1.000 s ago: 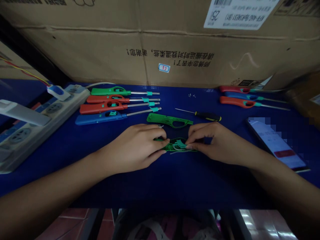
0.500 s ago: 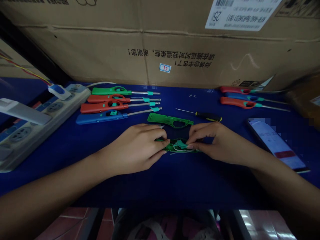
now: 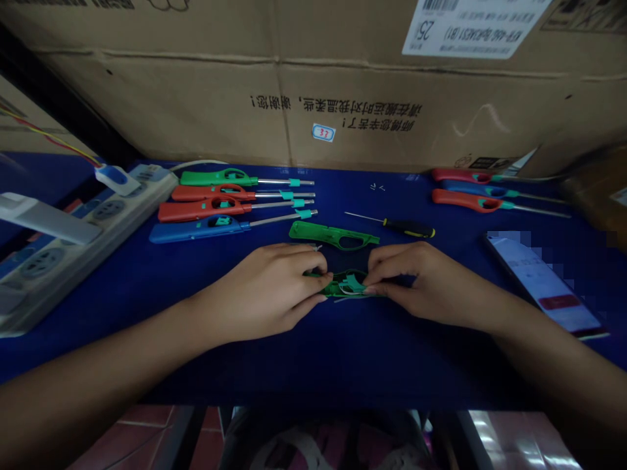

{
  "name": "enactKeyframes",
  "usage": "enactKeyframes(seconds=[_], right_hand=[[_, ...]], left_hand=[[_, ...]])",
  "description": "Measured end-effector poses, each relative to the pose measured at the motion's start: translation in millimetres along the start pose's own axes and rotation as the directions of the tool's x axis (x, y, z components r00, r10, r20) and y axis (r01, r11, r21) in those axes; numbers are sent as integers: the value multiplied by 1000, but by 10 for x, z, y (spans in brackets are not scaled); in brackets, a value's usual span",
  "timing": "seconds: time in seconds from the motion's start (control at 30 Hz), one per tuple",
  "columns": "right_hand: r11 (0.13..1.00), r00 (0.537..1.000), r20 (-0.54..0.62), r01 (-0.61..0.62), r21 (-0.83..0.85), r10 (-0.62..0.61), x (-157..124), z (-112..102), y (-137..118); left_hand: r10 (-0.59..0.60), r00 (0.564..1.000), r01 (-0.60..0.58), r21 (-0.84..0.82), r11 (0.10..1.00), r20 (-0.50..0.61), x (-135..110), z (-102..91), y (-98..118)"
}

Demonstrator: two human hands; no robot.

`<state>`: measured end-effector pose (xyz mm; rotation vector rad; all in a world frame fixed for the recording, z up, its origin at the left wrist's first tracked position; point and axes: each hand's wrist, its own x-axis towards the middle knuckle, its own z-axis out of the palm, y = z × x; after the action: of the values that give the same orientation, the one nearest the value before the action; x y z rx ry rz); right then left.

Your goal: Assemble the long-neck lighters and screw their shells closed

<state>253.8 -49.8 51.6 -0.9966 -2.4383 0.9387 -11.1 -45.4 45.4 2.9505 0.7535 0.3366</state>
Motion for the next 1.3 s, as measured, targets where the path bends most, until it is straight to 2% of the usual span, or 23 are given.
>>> enactKeyframes(seconds=[0.2, 0.37, 0.6, 0.93, 1.13, 1.3], right_hand=[[968, 990, 35, 140, -208, -135, -9, -7, 10], [954, 982, 30, 189, -231, -188, -11, -1, 28], [938, 981, 30, 192, -287, -191, -17, 6, 42], [985, 991, 29, 135, -107, -133, -13, 13, 52], [960, 984, 75, 175, -220, -162, -30, -29, 29], [948, 978, 92, 203, -247, -185, -25, -28, 28]], left_hand=[[-12, 1000, 12, -13, 1000, 18, -9, -14, -10], [-12, 1000, 12, -22, 1000, 24, 0, -15, -12], [-24, 1000, 25, -34, 999, 18, -1, -10, -18], [-21, 1000, 22, -37, 999, 18, 1, -15, -18], [-23, 1000, 24, -21, 1000, 12, -1, -14, -11], [-23, 1000, 24, -33, 999, 11, 1, -11, -11]])
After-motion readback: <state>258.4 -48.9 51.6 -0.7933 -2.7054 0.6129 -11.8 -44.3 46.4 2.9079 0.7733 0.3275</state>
